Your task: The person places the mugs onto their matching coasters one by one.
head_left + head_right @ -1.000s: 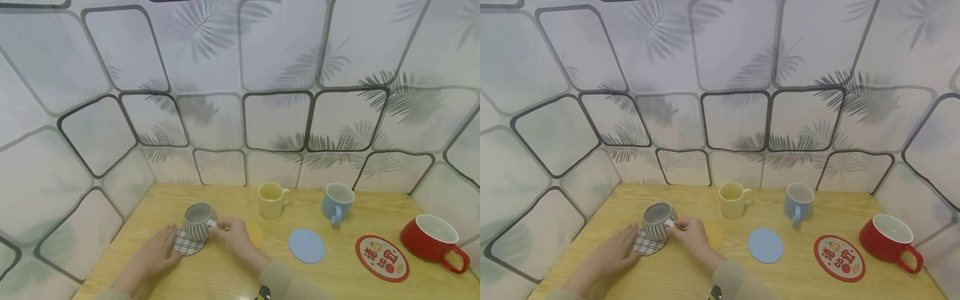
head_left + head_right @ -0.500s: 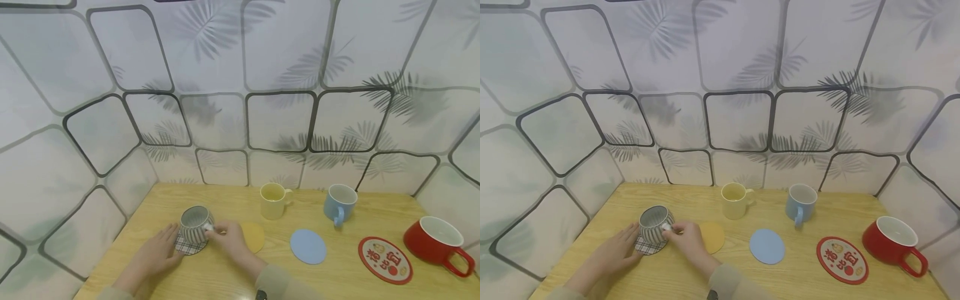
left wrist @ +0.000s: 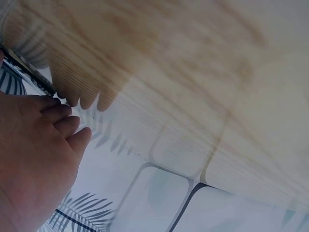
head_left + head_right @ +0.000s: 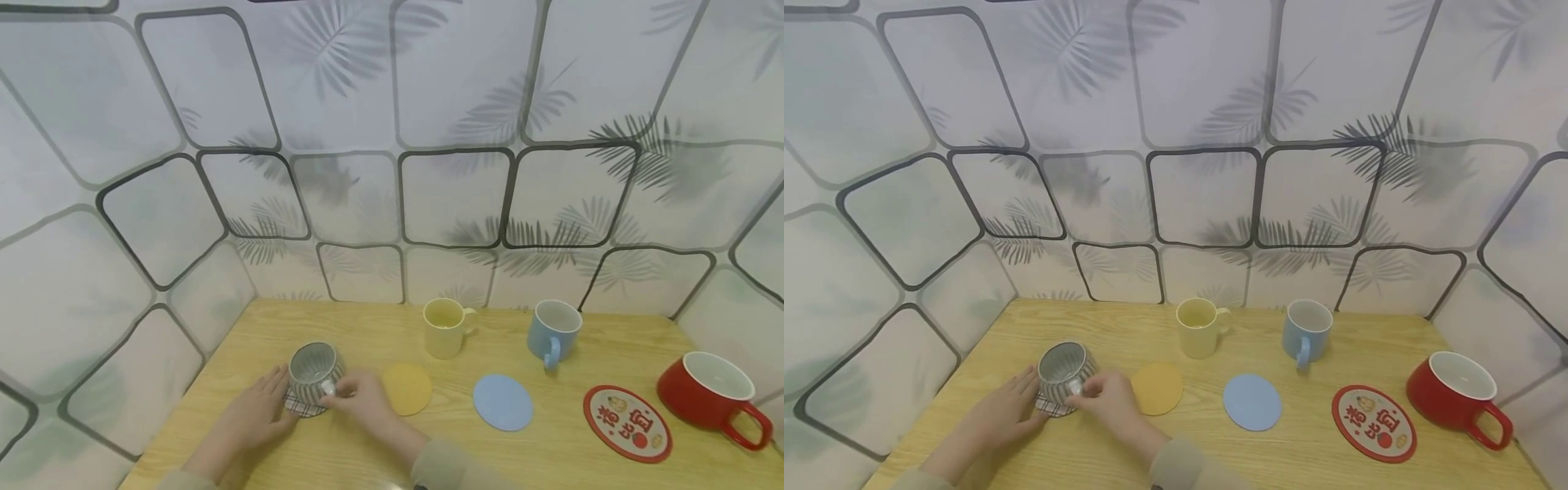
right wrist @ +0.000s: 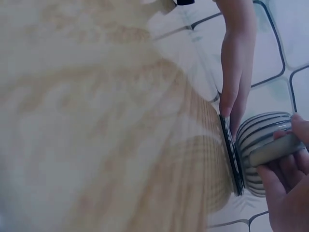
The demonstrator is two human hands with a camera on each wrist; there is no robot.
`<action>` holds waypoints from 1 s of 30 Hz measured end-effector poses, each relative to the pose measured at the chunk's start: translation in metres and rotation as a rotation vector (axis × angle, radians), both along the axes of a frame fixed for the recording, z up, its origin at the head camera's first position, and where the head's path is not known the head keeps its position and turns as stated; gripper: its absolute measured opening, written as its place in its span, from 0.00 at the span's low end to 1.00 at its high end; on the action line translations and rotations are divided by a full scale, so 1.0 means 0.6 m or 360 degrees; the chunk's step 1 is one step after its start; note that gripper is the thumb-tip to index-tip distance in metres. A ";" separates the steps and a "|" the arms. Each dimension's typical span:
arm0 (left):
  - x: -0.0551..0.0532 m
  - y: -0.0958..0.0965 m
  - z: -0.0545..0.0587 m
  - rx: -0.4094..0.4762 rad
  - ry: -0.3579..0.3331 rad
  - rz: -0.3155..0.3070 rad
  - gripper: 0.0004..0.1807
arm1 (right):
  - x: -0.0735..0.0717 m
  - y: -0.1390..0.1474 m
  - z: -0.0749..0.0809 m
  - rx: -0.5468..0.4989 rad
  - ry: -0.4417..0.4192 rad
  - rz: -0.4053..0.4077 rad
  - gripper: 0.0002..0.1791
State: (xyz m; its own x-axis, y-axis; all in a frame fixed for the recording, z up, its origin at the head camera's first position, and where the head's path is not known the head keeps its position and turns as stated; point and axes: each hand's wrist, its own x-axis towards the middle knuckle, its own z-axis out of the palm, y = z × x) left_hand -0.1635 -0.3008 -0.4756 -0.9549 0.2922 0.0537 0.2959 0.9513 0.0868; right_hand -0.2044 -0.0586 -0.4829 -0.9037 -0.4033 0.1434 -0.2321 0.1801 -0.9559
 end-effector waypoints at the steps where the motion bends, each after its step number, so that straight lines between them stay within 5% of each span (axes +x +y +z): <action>1: 0.000 0.000 -0.001 0.0000 0.0012 -0.0003 0.44 | 0.003 -0.001 0.001 0.0028 0.0000 0.0019 0.10; 13: -0.004 -0.004 -0.009 -0.0001 0.0095 -0.0032 0.44 | 0.029 -0.019 0.006 0.0080 -0.0015 0.0184 0.07; 30: 0.000 -0.004 -0.005 -0.0009 0.0094 -0.0056 0.42 | 0.061 -0.049 -0.007 0.0040 0.0030 0.0110 0.08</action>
State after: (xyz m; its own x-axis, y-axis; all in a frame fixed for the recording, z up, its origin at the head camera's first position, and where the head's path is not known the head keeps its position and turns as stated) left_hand -0.1638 -0.3035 -0.4789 -0.9391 0.3262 0.1079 0.3339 0.9405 0.0626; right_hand -0.1681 -0.0878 -0.4871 -0.8708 -0.4685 0.1491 -0.2627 0.1870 -0.9466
